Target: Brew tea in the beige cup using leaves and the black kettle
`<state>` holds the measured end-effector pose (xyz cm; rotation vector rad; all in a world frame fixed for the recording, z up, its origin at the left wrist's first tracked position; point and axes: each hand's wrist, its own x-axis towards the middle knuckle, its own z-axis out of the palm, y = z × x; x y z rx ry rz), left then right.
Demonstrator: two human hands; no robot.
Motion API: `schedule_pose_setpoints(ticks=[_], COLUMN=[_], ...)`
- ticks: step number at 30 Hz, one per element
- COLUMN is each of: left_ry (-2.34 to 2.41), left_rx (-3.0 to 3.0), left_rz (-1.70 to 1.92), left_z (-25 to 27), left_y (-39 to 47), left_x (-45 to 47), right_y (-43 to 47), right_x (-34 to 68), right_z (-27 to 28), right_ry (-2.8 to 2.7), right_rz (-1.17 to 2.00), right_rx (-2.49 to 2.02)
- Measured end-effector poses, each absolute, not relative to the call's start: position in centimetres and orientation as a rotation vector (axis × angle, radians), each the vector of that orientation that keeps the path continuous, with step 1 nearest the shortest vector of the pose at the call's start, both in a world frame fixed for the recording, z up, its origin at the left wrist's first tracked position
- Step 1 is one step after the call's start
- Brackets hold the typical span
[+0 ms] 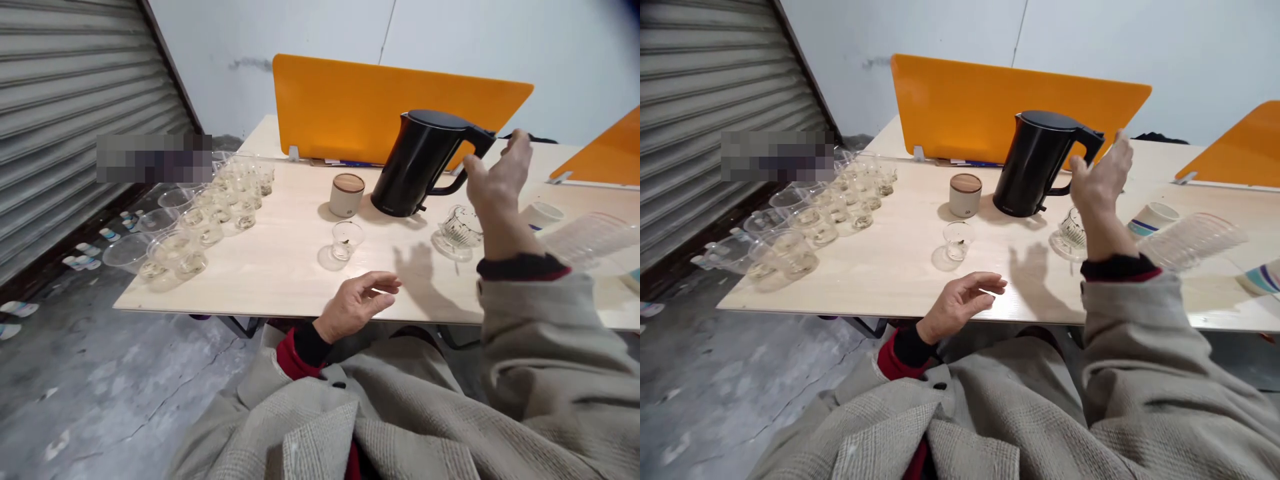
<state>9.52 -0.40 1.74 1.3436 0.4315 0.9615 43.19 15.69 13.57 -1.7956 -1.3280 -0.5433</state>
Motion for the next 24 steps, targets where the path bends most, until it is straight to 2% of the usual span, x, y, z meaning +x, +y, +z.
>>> schedule_pose_setpoints(ticks=[4,7,11,15,24], left_ry=[0.788,1.240,1.605,1.679,1.702], left_rx=[1.356,1.674,2.283,2.445,2.472], left_rz=[1.236,1.410,0.909,0.468,0.319], left_z=[1.8,1.1,0.4,0.4,0.6], left_y=[1.0,3.0,4.3,4.0,4.3], left_x=[5.4,2.4,1.0,2.0,2.3], right_y=[8.8,5.1,2.6,1.8,2.3], right_x=[37.1,32.6,28.6,27.0,26.4], right_z=[8.3,3.8,-0.2,-1.1,0.0], right_ry=[-1.579,-1.831,-2.072,-2.189,-2.247], right_rz=[-0.231,0.114,0.225,0.141,0.126], right_rx=[-1.704,-1.739,-1.782,-1.828,-1.907])
